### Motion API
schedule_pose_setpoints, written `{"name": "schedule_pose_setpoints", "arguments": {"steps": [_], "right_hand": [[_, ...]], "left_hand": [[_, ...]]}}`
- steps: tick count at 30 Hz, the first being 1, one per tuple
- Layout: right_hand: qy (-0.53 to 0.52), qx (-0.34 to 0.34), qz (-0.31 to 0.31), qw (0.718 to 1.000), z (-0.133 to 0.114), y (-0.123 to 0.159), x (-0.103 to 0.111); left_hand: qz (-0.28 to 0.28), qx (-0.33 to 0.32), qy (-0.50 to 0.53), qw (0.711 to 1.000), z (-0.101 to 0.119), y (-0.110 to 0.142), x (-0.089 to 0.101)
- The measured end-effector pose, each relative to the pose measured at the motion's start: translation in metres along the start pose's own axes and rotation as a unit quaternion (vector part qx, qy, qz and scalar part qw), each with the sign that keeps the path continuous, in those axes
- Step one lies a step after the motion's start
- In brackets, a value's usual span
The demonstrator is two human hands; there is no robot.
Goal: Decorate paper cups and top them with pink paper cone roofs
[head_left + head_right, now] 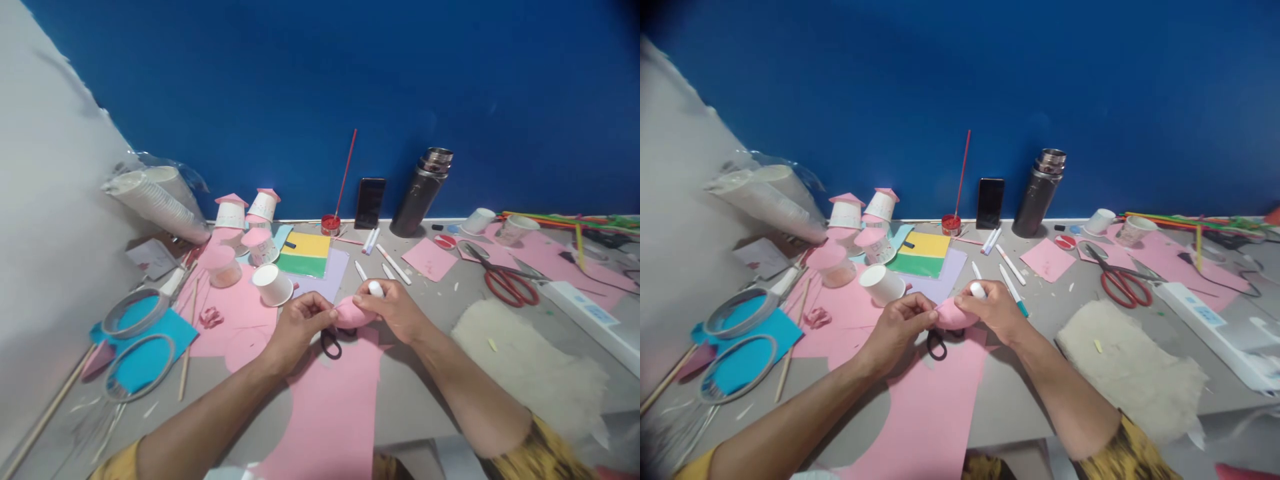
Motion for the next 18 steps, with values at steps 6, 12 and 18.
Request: {"name": "schedule_pose_setpoints", "arguments": {"steps": [6, 12, 18], "right_hand": [[0.056, 0.009, -0.01, 0.998, 0.003, 0.0, 0.001], [0.062, 0.01, -0.04, 0.997, 0.002, 0.001, -0.003], [0.053, 0.019, -0.058, 0.997, 0.0, 0.001, -0.005]], "left_hand": [[-0.023, 0.046, 0.064, 0.997, -0.015, -0.001, -0.003], [-0.041, 0.064, 0.074, 0.994, -0.02, -0.001, -0.007], [-0.018, 0.056, 0.039, 0.998, -0.011, 0.0, -0.007]]}}
Point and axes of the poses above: each hand's wrist, its own y-axis away from the middle knuckle, its own x-axis out of the back of the hand, z = x × y, the point moved 8 cm from there along -y, towards the middle knuckle, and after that the axes turned 15 degrees about -z, right-handed, at the moved point
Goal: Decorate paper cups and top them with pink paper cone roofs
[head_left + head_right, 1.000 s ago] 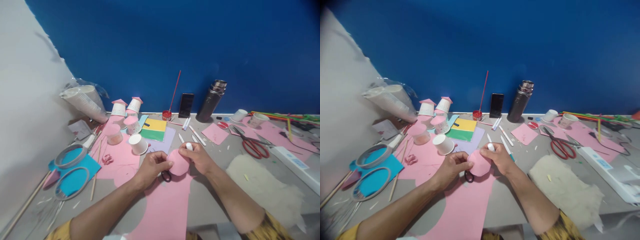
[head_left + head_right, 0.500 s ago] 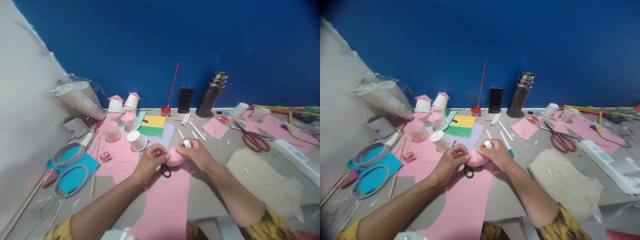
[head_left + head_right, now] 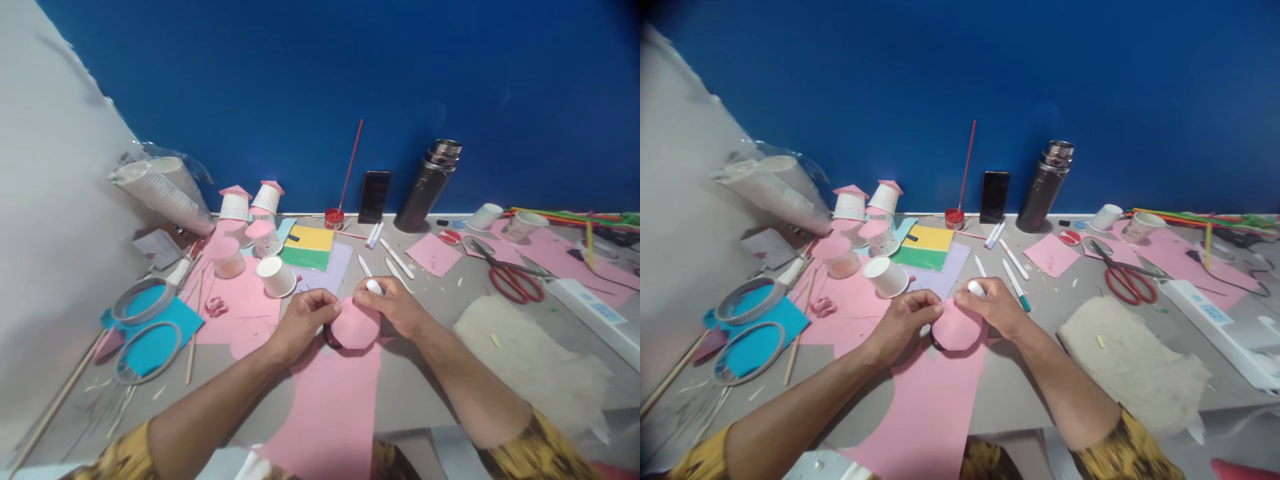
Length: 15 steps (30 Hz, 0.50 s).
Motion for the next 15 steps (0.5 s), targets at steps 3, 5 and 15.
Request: {"name": "schedule_pose_setpoints", "arguments": {"steps": [3, 5, 15], "right_hand": [[0.022, -0.015, -0.005, 1.0, 0.0011, -0.0003, -0.0015], [0.036, -0.025, 0.003, 0.999, 0.0018, -0.0002, -0.0016], [0.003, -0.005, 0.0, 1.0, 0.0042, 0.0, -0.0013]], "left_hand": [[-0.007, 0.0, -0.004, 1.0, 0.0015, -0.0003, -0.0011], [-0.018, 0.001, 0.002, 1.0, 0.0002, -0.0007, -0.0016], [-0.033, 0.004, 0.06, 0.998, -0.0049, -0.0004, -0.0033]]}}
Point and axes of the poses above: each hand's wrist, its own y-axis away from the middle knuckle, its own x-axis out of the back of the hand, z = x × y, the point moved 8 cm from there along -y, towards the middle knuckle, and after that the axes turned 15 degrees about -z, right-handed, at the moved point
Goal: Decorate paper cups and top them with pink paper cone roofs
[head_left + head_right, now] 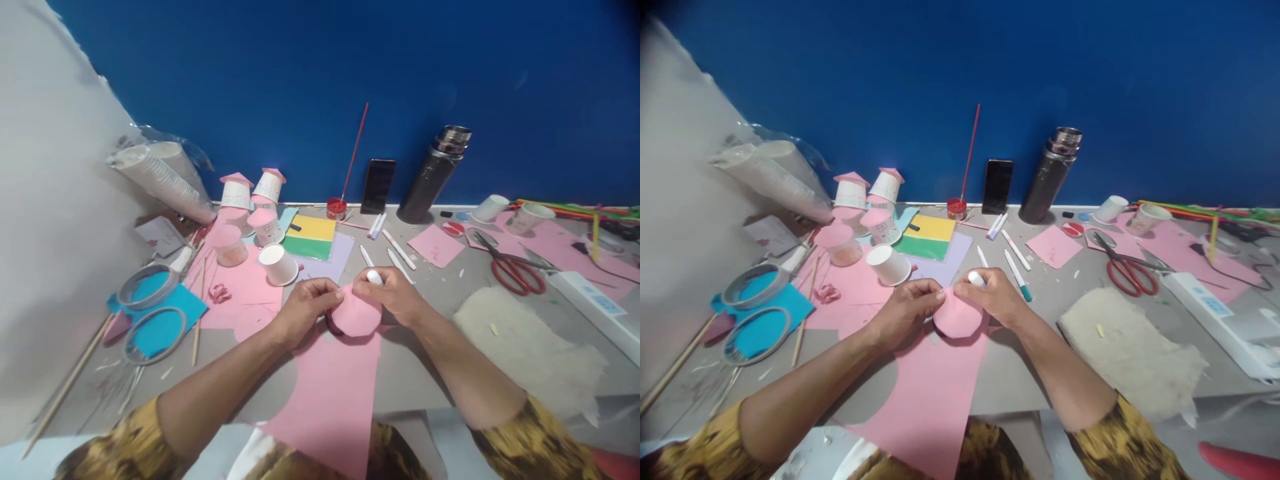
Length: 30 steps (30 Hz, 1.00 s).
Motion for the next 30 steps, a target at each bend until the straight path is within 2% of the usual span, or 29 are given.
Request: {"name": "schedule_pose_setpoints", "arguments": {"steps": [3, 8, 13, 16, 23, 30], "right_hand": [[-0.04, 0.01, 0.008, 0.999, 0.004, -0.001, 0.003], [-0.106, -0.012, 0.04, 0.994, 0.009, -0.003, 0.003], [-0.109, -0.022, 0.073, 0.991, 0.005, -0.002, 0.005], [-0.103, -0.009, 0.087, 0.991, 0.002, 0.0, 0.008], [-0.018, 0.005, 0.042, 0.999, 0.001, 0.001, 0.006], [0.105, -0.027, 0.0, 0.994, -0.003, 0.001, 0.001]], "left_hand": [[0.025, -0.02, 0.033, 0.999, 0.004, -0.001, 0.004], [0.057, -0.043, 0.038, 0.997, 0.008, -0.001, 0.013], [0.076, -0.078, -0.012, 0.994, 0.015, 0.001, 0.016], [0.077, -0.075, -0.003, 0.994, 0.014, 0.001, 0.016], [0.089, -0.056, 0.033, 0.994, 0.01, 0.001, 0.017], [0.086, -0.028, -0.089, 0.992, 0.012, 0.001, 0.016]]}}
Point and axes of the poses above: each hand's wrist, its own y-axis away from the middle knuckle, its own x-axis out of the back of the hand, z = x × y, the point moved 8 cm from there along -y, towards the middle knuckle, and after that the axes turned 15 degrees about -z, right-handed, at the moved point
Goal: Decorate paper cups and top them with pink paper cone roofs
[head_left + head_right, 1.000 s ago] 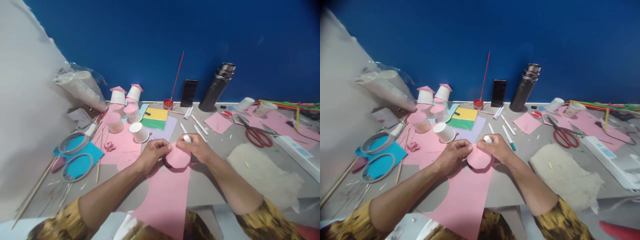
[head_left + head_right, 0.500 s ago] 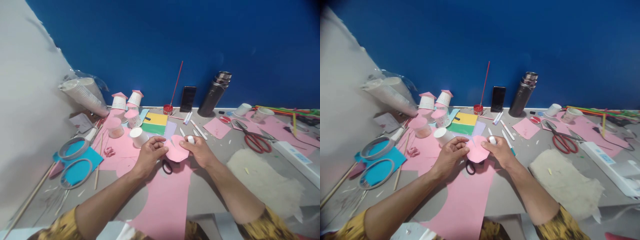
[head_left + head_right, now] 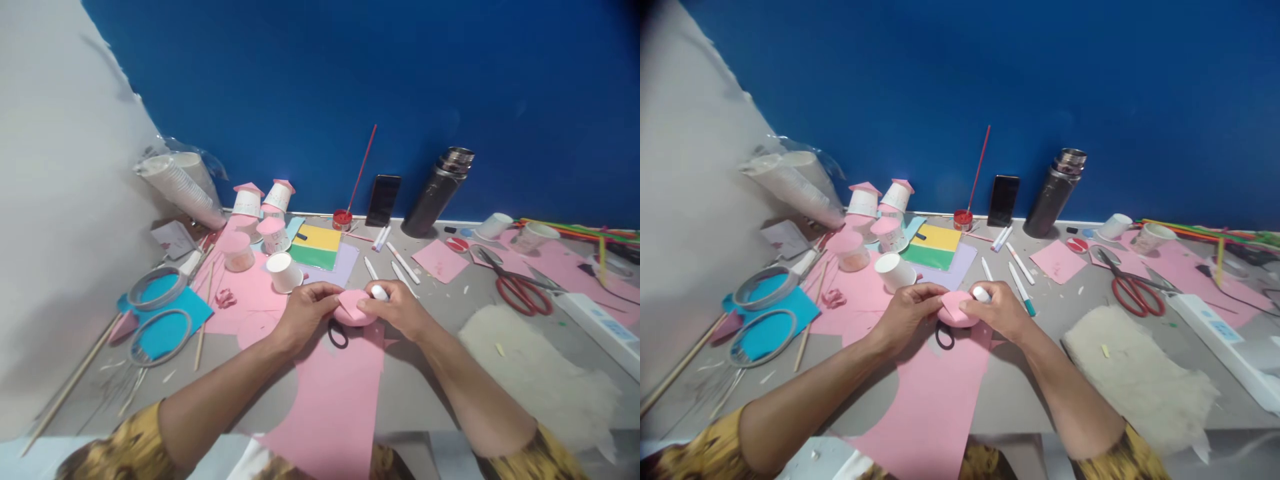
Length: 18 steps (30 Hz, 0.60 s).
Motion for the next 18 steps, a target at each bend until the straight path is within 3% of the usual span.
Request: {"name": "schedule_pose_setpoints", "arguments": {"steps": [6, 13, 18], "right_hand": [[0.01, -0.028, -0.04, 0.999, 0.004, -0.001, -0.006], [0.027, -0.041, -0.019, 0.999, 0.004, -0.001, -0.004], [0.026, -0.038, -0.022, 0.999, -0.001, 0.0, -0.007]], "left_hand": [[-0.017, 0.002, -0.01, 1.0, 0.0, -0.001, -0.002], [-0.029, -0.015, -0.03, 0.999, 0.009, 0.002, -0.005], [-0.053, 0.004, 0.013, 0.999, 0.001, 0.002, -0.01]]}}
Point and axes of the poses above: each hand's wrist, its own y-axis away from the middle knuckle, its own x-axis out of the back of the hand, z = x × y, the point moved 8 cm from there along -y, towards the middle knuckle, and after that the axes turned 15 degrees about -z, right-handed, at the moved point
